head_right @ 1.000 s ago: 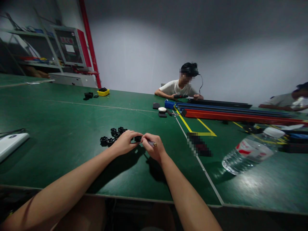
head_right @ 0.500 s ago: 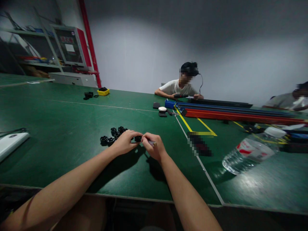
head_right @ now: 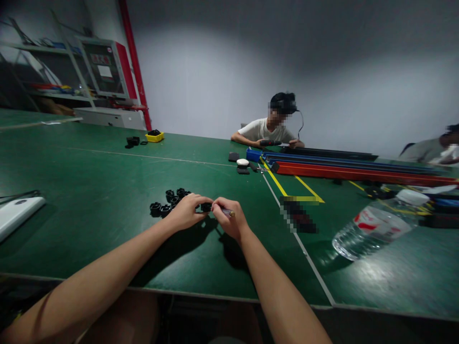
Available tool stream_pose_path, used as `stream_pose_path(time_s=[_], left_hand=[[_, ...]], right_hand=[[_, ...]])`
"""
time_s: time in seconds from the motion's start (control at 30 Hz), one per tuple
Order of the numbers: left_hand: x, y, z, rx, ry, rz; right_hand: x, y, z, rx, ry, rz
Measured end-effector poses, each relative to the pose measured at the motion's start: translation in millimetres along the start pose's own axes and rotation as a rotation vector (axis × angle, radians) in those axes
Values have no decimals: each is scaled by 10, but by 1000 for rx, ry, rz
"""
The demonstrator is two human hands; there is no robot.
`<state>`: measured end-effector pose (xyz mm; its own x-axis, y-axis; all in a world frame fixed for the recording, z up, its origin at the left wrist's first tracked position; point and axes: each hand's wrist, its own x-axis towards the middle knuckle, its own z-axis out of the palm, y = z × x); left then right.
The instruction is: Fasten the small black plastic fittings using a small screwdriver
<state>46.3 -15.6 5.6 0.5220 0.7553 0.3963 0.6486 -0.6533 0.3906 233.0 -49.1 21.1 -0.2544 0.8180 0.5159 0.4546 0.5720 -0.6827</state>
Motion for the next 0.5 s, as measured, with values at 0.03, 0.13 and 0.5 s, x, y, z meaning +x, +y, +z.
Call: stream_pose_path(time_s=[0.03, 0.13, 0.5], left_hand=[[0, 2, -1, 0, 1, 0], [-1, 9, -7, 7, -3, 5], [-3, 38, -31, 74, -41, 1]], right_hand=[[0, -1, 0, -1, -3, 1], [-5, -3, -3, 1, -6, 6], [5, 14, 11, 29, -26, 48]])
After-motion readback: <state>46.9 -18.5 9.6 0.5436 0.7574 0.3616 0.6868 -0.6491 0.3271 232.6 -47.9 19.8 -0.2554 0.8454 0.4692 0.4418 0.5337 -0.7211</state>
